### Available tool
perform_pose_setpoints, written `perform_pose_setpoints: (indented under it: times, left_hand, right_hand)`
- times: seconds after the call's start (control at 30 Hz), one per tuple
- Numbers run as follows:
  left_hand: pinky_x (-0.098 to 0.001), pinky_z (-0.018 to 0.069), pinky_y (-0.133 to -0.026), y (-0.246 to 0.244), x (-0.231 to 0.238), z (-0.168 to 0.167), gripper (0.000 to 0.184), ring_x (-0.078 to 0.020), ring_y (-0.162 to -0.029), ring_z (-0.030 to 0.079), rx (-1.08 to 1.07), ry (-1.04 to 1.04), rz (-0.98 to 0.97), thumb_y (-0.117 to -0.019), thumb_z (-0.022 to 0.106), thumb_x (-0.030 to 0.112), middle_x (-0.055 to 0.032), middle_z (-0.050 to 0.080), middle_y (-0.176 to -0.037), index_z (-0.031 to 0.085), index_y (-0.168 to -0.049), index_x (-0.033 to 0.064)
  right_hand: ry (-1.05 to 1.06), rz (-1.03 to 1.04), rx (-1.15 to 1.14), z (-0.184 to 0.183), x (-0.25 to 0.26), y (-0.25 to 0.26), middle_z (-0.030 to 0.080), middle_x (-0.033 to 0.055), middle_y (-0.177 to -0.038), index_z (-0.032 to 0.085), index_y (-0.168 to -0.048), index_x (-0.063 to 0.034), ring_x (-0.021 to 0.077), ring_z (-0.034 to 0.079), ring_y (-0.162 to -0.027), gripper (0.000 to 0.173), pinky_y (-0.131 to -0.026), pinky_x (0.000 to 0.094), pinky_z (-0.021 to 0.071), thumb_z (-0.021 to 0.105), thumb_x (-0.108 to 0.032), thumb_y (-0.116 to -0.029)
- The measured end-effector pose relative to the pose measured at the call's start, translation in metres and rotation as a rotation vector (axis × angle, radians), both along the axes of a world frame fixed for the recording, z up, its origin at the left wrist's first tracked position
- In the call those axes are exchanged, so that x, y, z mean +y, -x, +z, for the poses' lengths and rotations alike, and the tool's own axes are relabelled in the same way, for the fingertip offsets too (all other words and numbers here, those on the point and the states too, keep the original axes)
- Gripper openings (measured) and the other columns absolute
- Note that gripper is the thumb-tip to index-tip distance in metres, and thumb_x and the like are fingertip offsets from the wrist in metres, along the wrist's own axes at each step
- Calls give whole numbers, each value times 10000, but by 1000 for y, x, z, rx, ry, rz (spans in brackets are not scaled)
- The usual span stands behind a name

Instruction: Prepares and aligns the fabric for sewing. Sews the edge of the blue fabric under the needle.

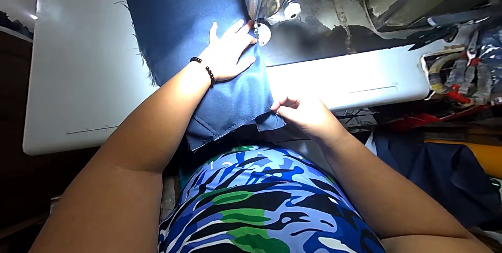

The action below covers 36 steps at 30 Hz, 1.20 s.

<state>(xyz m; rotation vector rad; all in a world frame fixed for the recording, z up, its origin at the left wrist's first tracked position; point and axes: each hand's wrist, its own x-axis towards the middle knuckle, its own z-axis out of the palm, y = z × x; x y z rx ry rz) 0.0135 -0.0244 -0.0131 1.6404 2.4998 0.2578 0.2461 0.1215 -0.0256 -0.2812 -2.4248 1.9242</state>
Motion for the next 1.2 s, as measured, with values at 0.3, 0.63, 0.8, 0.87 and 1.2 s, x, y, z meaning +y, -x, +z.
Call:
perform_pose_setpoints:
  times: [0.3, 0.63, 0.8, 0.87, 1.2]
  left_hand:
    - [-517, 296, -1194, -77, -14, 13, 436, -224, -1452, 425, -282, -407, 384, -1028, 529, 348, -80, 521, -1518, 614, -1401, 139]
    - [-650, 211, -1148, -119, -52, -15, 447, -314, -1329, 533, 235, -623, -58, -875, 703, 385, -99, 675, -1297, 717, -1256, 152]
    - [-516, 348, -951, -109, -28, -2, 157, -264, -998, 665, 376, -781, -99, -951, 616, 203, -80, 753, -978, 753, -947, 127]
    - [-454, 412, -905, -107, -25, 1, 149, -271, -921, 655, 286, -839, -118, -945, 615, 86, -122, 728, -897, 762, -940, 67]
    - [-234, 574, -879, -88, -43, 8, 157, 3, -940, 664, -411, -1181, 156, -923, 720, 47, 100, 693, -980, 631, -1038, 104]
  right_hand:
    - [147, -55, 18, 2, -4, 0, 607, -57, -683, 645, -791, -91, -12, 517, -559, 179, -520, 156, 428, 568, 54, -862]
    - [782, -146, 32, 29, -34, 5, 630, -6, -772, 550, -880, -109, 84, 635, -693, 210, -681, 277, 574, 473, 70, -962]
    - [788, -163, 16, 43, -41, 8, 678, 51, -834, 524, -941, -70, 169, 726, -724, 196, -678, 356, 643, 414, 79, -1003]
    - [669, -141, 79, 45, -38, 11, 652, 36, -805, 527, -992, -64, 139, 688, -620, 161, -572, 306, 624, 466, 85, -988]
    - [-415, 211, 734, 38, -8, 79, 657, 209, -1323, 609, -1326, 69, 298, 585, -1307, 417, -1142, 397, 423, 630, -50, -927]
